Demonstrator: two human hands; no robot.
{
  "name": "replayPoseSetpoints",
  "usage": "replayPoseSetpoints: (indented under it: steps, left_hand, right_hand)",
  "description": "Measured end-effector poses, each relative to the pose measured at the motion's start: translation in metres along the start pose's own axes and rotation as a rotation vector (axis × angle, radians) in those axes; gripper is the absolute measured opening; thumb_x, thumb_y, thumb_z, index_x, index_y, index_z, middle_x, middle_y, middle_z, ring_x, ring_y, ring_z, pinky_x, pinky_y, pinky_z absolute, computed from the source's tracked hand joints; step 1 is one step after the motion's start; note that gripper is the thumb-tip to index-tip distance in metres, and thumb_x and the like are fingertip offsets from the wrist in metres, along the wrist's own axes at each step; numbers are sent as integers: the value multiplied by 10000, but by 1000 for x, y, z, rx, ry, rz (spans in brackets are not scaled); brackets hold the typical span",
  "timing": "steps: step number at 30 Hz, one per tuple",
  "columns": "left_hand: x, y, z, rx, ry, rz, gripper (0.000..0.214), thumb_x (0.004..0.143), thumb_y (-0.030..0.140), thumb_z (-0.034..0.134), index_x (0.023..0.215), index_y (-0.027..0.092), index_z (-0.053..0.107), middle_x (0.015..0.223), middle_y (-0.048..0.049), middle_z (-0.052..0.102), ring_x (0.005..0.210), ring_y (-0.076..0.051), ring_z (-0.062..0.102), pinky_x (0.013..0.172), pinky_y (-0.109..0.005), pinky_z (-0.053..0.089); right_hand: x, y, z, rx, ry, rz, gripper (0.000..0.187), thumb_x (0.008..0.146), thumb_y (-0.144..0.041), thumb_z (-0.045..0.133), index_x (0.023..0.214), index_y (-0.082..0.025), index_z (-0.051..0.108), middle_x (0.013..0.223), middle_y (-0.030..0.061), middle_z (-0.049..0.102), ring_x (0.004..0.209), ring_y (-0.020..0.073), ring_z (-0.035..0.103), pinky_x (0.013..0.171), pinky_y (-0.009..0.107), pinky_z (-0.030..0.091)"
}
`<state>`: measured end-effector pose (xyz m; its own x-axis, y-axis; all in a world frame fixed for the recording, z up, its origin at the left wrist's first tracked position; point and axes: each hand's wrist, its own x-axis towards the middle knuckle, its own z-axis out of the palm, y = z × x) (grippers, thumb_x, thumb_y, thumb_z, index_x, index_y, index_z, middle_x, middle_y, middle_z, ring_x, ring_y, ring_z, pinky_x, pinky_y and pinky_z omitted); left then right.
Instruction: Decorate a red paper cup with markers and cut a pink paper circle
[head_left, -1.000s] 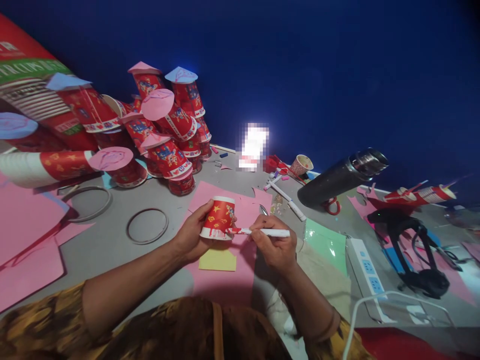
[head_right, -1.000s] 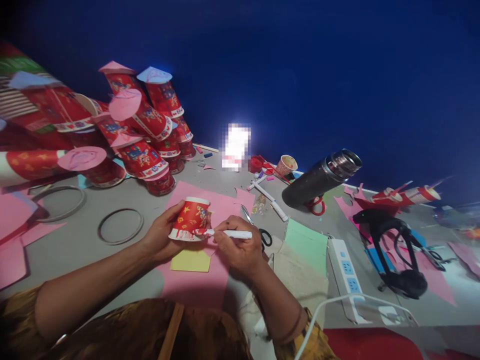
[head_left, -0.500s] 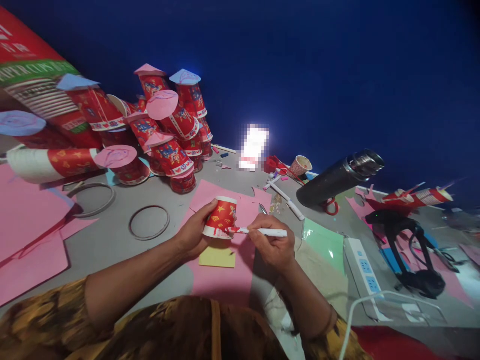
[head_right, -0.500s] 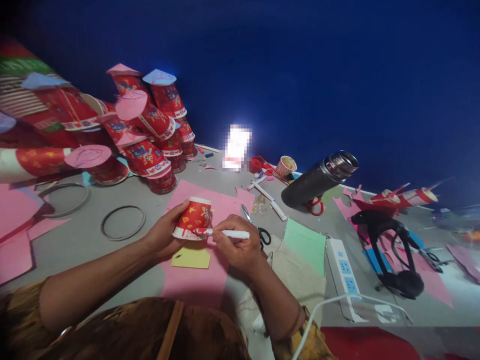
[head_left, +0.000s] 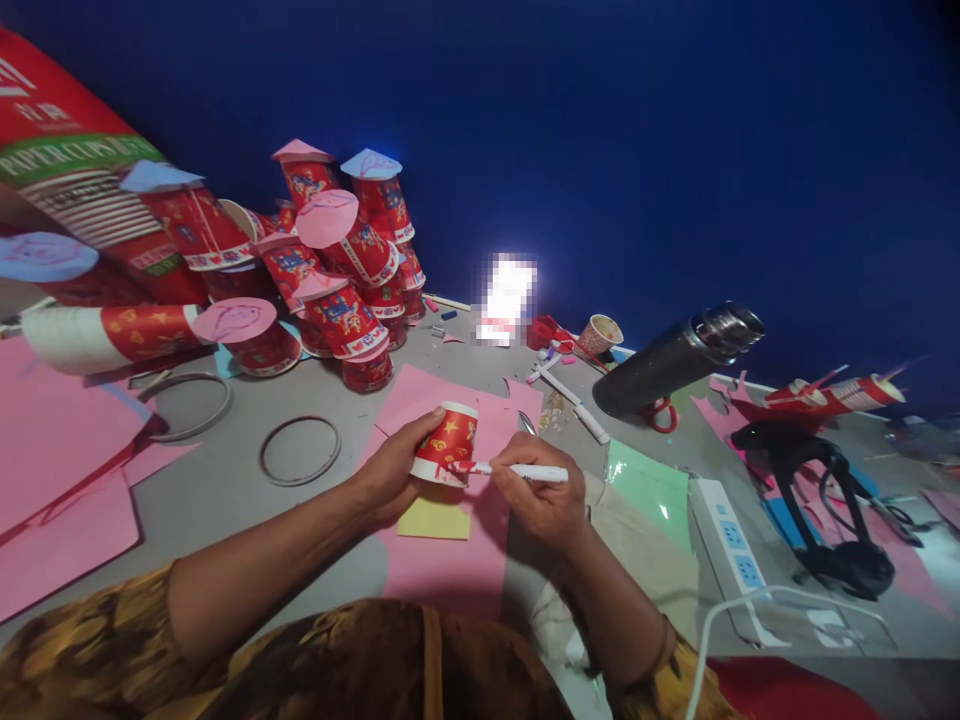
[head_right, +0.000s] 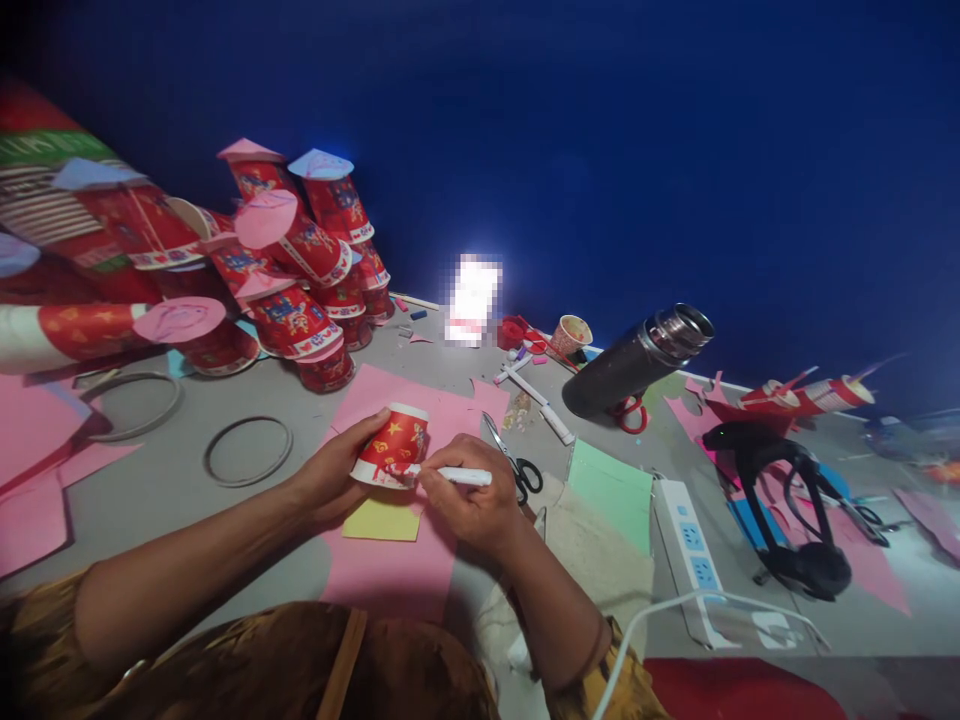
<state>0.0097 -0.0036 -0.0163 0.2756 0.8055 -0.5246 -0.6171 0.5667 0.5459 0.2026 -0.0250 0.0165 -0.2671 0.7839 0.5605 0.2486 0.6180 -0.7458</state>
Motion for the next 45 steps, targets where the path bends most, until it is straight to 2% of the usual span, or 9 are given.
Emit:
replayPoseSetpoints:
  steps: [5, 9, 12, 17, 22, 25, 29, 40, 45]
  left_hand:
    - [0, 0, 1, 5, 10, -7, 251, 1010, 331, 669, 1017, 94, 753, 844, -116, 766, 729, -219, 755, 754, -356, 674]
    - [-1, 1, 1, 6, 15, 9, 267, 1024, 325, 645, 994, 83, 756, 856, -137, 785, 692, -210, 746, 742, -352, 673]
    - [-3, 2, 3, -12, 11, -3, 294, 1048, 313, 599, 1000, 70, 757, 874, -164, 800, 720, -226, 765, 729, -347, 668]
    - [-5, 5, 6, -56, 36, -31, 348, 1076, 328, 534, 1034, 61, 753, 862, -178, 810, 740, -263, 792, 693, -376, 672]
    - [-4, 7, 6, -96, 35, -62, 370, 1078, 344, 523, 1077, 53, 751, 859, -185, 816, 738, -278, 798, 679, -390, 669]
    - [-5, 8, 6, -97, 41, -56, 382, 1078, 348, 516, 1072, 46, 750, 846, -191, 813, 711, -274, 791, 640, -373, 654]
    - [-7, 10, 8, -106, 48, -71, 388, 1069, 357, 524, 1085, 41, 750, 874, -204, 816, 720, -274, 790, 661, -380, 657]
    - [-8, 10, 12, -89, 62, -61, 426, 1088, 366, 472, 1100, 44, 751, 876, -191, 812, 748, -262, 786, 708, -388, 669]
    - [-6, 7, 10, -78, 54, -68, 416, 1081, 367, 497, 1066, 45, 759, 875, -193, 805, 726, -256, 769, 678, -383, 661]
  right_hand:
    - [3, -2, -1, 26, -37, -33, 135, 957, -168, 652, 861, -234, 720, 705, 3, 730, 576, 148, 635, 581, 277, 494]
    - [3, -2, -1, -24, 27, -30, 124, 952, -178, 658, 863, -227, 728, 714, 17, 732, 595, 159, 639, 593, 294, 497]
    - [3, -2, -2, 43, -38, -26, 131, 953, -160, 655, 860, -223, 724, 709, 8, 733, 587, 148, 637, 580, 277, 484]
    - [1, 1, -5, 79, 47, 37, 119, 952, -155, 688, 863, -227, 724, 716, -6, 724, 610, 142, 637, 599, 266, 473]
    - [-3, 5, -7, 176, -9, 121, 120, 974, -183, 687, 872, -235, 723, 702, -11, 716, 593, 146, 621, 593, 275, 471]
    - [-4, 6, -7, 156, 48, 113, 105, 974, -183, 686, 892, -234, 727, 728, -4, 725, 623, 155, 647, 613, 283, 478]
    - [-3, 6, -8, 168, -1, 132, 137, 974, -188, 680, 848, -233, 712, 691, -14, 703, 586, 146, 610, 591, 280, 460]
    - [-5, 9, -6, 140, 57, 109, 101, 963, -193, 690, 874, -233, 714, 717, -9, 697, 609, 152, 613, 603, 289, 460]
    - [-4, 7, -5, 156, 11, 125, 118, 973, -193, 677, 868, -235, 710, 710, -13, 696, 600, 147, 608, 593, 285, 454]
